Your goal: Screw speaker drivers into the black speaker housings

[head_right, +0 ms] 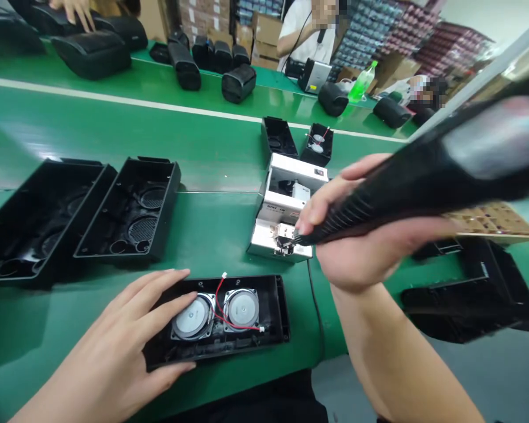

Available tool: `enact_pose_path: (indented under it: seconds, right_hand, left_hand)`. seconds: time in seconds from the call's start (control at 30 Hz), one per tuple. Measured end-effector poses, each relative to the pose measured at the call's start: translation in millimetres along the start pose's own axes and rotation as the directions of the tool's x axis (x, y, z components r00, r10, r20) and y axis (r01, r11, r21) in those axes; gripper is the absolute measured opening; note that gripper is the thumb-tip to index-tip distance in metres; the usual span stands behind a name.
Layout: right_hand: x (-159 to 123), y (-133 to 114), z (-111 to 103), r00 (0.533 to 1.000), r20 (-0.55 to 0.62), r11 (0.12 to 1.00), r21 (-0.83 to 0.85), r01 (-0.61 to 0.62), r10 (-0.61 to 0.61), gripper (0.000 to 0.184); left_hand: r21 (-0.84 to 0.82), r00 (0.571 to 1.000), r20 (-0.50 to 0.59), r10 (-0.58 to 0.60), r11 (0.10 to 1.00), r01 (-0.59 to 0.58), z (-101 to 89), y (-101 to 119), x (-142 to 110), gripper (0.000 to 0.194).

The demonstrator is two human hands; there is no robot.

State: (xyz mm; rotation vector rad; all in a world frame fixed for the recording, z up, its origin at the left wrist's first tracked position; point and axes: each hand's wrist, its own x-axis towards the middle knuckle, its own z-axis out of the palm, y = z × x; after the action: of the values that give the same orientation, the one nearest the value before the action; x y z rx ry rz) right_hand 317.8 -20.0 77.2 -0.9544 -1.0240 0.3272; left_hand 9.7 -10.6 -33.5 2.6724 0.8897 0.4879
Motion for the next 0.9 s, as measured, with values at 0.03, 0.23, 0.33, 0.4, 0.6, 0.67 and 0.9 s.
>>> enact_pose_path:
  seconds: [0.03,0.23,0.33,0.4,0.6,0.67,0.9]
  right_hand:
    - [1,9,1,0.999,-0.019,1.000,-0.004,0.030,-0.030,0.063]
    - [-5,34,5,0.993,-0.024,0.993,-0.011,0.119,-0.119,0.061]
    - [-6,27,4,0.987,-0.045,0.986,0.049,0.158,-0.156,0.036]
    - [-5,26,4,0.982,-0.034,0.979,0.088,0.185,-0.183,0.034]
    - [2,44,-2,0.985,0.014,0.984,0.033,0.174,-0.175,0.061]
    - [3,47,-2,0.989,0.003,0.989,-0.002,0.150,-0.150,0.066]
    - [-12,23,1,0.999,0.010,0.999,-0.011,-0.041,0.041,0.078]
  left_hand:
    - [0.001,1.000,-0.001,0.002,1.000,-0.002,0.0,-1,0,0.066]
    - [0.002,1.000,0.031,-0.007,1.000,0.007,-1.2,-1,0,0.065]
    - [-0.001,0.999,0.038,-0.007,1.000,0.007,-1.9,-1,0,0.064]
    - [0.001,0.999,0.039,-0.003,1.000,0.003,-2.5,0,0,0.064]
    - [-0.005,0.999,0.039,-0.014,1.000,0.014,-3.2,0,-1,0.066]
    - [-0.006,0.999,0.037,-0.015,1.000,0.015,-2.9,0,0,0.065]
    - [0.005,1.000,0.025,-0.002,1.000,0.002,-5.6,3,2,0.065]
